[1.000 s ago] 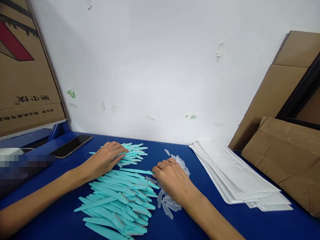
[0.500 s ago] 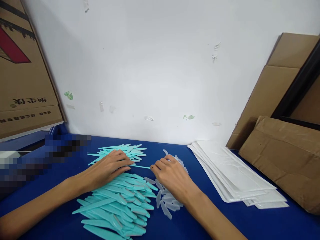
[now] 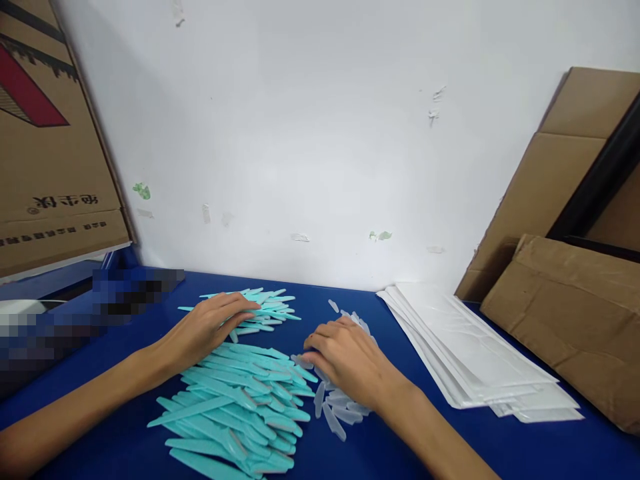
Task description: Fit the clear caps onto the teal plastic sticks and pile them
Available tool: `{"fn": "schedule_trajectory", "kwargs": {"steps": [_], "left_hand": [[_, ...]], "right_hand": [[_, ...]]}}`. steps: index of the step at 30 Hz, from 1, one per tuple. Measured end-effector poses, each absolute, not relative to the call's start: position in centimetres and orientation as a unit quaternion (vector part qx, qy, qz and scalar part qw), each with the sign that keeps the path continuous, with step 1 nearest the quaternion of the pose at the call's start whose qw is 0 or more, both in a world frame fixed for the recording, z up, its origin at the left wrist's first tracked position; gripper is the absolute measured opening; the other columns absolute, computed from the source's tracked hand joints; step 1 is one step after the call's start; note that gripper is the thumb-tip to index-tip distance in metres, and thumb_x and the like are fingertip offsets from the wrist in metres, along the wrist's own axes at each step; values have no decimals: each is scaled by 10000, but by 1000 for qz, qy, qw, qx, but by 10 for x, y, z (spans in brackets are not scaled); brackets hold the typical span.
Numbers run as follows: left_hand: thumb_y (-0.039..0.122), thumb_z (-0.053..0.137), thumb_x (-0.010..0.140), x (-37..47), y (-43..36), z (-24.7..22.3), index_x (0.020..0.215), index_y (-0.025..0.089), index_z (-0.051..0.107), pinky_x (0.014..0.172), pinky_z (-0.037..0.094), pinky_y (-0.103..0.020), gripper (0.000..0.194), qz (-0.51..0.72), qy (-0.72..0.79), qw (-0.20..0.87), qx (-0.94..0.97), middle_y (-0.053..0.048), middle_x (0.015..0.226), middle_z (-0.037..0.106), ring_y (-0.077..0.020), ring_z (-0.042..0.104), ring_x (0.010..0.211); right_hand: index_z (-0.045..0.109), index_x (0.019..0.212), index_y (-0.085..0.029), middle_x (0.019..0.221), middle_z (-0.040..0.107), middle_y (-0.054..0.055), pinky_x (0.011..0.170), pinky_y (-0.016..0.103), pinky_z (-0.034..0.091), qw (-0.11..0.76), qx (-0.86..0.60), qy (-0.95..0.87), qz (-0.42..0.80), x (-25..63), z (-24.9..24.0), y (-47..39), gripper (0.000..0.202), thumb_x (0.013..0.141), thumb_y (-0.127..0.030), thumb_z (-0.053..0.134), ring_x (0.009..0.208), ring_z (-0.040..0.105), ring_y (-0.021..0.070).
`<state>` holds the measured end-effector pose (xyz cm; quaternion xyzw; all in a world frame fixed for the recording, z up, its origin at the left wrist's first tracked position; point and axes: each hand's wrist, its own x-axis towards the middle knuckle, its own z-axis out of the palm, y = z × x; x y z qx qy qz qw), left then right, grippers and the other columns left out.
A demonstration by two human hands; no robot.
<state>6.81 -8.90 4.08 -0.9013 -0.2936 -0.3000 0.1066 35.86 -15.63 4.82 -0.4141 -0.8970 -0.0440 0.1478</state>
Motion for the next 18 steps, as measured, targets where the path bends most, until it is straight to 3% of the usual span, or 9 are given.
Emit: {"fn": "schedule_trajectory", "kwargs": {"steps": [7, 11, 18], "left_hand": [[233, 381, 1074, 72, -97, 44, 1112, 196, 619, 793, 493, -328, 244, -310, -302, 112, -895, -49, 1020, 723, -196, 680, 883], [231, 411, 1062, 73, -99, 44, 1118, 197, 609, 754, 477, -329, 209, -306, -306, 92, -897, -43, 1013, 711, -192, 649, 821], [235, 425, 1058, 74, -103, 46, 1105, 192, 617, 707, 458, -307, 202, -312, -293, 79, -901, -39, 961, 708, -182, 612, 772]], "right_hand": [[713, 1130, -234, 1044, 746, 26, 872, 339, 463, 110, -407, -906, -32, 352, 46, -157, 171, 1011, -252, 591, 976, 679, 209], [716, 1080, -209, 1042, 745, 26, 876, 347, 466, 104, -405, -908, -39, 350, 43, -154, 154, 1006, -184, 584, 969, 681, 209], [671, 942, -186, 954, 723, 27, 806, 332, 463, 121, -425, -896, -38, 349, 37, -152, 65, 985, -196, 623, 879, 667, 204]]}}
